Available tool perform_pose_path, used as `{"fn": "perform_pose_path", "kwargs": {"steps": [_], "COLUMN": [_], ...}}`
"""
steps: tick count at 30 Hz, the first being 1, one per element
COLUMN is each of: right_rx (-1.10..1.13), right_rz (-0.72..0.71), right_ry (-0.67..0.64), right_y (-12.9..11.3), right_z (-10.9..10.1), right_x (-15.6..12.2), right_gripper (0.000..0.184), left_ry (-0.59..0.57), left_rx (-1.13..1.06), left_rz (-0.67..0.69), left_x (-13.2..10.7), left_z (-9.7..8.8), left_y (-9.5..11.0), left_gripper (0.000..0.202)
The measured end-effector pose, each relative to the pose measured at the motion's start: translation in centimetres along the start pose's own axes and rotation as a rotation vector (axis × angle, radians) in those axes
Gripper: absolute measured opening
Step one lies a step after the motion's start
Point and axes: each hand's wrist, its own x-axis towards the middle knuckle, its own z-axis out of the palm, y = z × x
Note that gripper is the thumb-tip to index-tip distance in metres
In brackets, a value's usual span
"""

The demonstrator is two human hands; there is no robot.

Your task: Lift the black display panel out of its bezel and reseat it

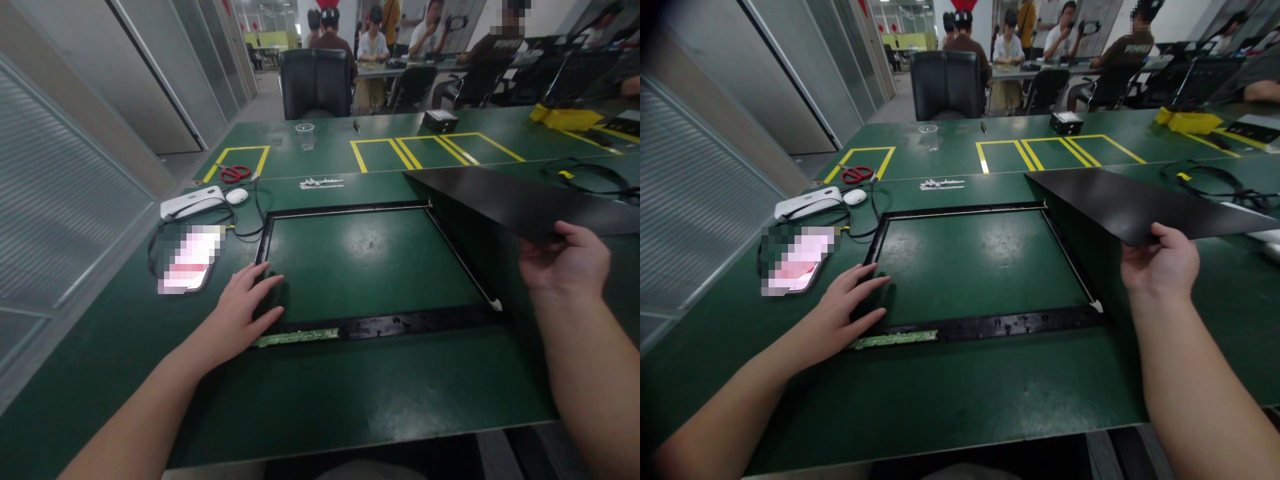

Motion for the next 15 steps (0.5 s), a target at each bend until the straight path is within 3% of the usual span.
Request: {"fn": "perform_pose_path", "kwargs": {"steps": [3,7,12,15], "right_rx": [0.228,0.291,0.136,0.010], "right_rz": [0.105,0.037,-0.114,-0.107], "right_ry": [0.077,-0.108,-0.267,-0.369], "right_y": [-1.4,-2.3,-2.5,-2.9], "right_z": [0.9,1.1,0.6,0.6], "right_x": [-1.7,-2.8,-3.5,-4.9], "right_gripper": [0.020,0.034,0.043,0.039], "left_ry": [0.049,0.171,0.385,0.407], "left_rx": [-0.059,-0.302,-0.933,-1.293], "left_rz": [-0.047,-0.156,-0.372,-0.506], "left_x": [0.1,0.3,0.7,1.0], "left_z": [-0.5,-0.9,-1.1,-1.6], "left_y": [0.5,0.8,1.3,1.9], "left_gripper": [0.064,0.060,0.071,0.062]}}
